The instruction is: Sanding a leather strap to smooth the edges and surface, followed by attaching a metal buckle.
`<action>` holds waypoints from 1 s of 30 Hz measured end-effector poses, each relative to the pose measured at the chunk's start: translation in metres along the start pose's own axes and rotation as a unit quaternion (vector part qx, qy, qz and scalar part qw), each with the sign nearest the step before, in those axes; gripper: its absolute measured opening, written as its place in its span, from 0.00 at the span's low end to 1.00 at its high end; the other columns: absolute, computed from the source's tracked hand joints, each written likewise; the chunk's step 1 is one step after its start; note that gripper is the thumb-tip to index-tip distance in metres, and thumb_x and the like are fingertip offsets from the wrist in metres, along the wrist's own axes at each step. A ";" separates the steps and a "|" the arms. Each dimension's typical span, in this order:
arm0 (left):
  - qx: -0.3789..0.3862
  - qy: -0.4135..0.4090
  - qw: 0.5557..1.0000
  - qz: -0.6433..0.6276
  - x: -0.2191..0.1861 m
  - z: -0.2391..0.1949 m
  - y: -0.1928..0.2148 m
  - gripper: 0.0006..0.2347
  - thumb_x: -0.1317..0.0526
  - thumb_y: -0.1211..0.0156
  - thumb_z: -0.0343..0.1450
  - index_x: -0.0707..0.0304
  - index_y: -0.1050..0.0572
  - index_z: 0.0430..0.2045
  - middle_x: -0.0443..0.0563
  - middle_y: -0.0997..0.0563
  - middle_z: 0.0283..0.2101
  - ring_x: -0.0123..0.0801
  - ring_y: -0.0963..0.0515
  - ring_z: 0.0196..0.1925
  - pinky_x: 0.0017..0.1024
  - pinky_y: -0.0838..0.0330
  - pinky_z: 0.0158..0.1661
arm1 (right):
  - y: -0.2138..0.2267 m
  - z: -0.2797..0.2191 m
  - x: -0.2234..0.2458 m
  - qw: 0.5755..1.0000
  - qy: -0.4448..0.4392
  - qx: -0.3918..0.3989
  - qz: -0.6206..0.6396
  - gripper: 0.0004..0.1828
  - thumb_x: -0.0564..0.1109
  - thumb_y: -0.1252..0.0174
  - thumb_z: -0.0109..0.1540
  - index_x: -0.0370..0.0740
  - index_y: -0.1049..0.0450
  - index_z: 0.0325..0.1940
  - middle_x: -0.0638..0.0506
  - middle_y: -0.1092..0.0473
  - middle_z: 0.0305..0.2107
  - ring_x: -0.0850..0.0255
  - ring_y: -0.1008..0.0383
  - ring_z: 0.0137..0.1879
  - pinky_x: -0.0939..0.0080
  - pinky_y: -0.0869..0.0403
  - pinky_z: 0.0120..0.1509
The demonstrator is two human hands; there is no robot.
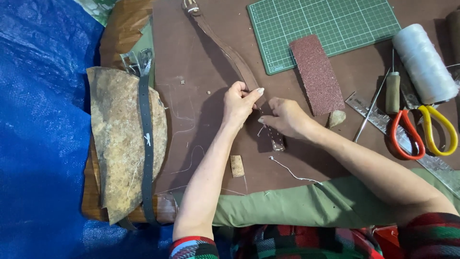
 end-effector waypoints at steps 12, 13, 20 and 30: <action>0.001 -0.001 0.999 -0.033 0.004 0.004 -0.001 0.11 0.63 0.27 0.64 0.70 0.23 0.30 0.61 0.20 0.23 0.32 0.18 0.19 0.24 0.25 0.15 | 0.004 -0.036 0.048 0.977 -0.058 0.132 0.156 0.19 0.36 0.33 0.60 0.27 0.35 0.48 0.36 0.27 0.22 0.50 0.23 0.17 0.60 0.26 0.12; 0.002 -0.001 0.999 -0.033 0.004 0.004 -0.002 0.11 0.63 0.27 0.64 0.70 0.23 0.30 0.61 0.20 0.23 0.32 0.18 0.19 0.24 0.25 0.15 | 0.004 -0.037 0.049 0.977 -0.058 0.131 0.156 0.19 0.36 0.33 0.60 0.27 0.35 0.48 0.36 0.27 0.22 0.50 0.23 0.17 0.60 0.26 0.12; 0.008 0.019 0.994 -0.104 0.016 0.016 0.002 0.12 0.63 0.27 0.65 0.71 0.24 0.32 0.63 0.23 0.24 0.35 0.19 0.18 0.22 0.29 0.13 | 0.010 -0.044 0.053 0.965 -0.069 0.139 0.212 0.17 0.37 0.32 0.60 0.25 0.31 0.44 0.39 0.30 0.19 0.54 0.26 0.16 0.63 0.28 0.09; -0.007 0.023 0.987 -0.157 0.027 0.025 0.010 0.12 0.59 0.26 0.66 0.68 0.24 0.27 0.61 0.22 0.24 0.33 0.20 0.20 0.21 0.27 0.13 | 0.003 -0.043 0.047 0.972 -0.044 0.191 0.126 0.12 0.37 0.34 0.61 0.32 0.31 0.44 0.52 0.34 0.15 0.65 0.36 0.12 0.71 0.38 0.09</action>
Point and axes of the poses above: each hand's wrist, its own z-axis towards the middle knuckle, its own y-axis out of the back of the hand, x = y × z, the point moved 8 cm from there along z, towards the middle knuckle
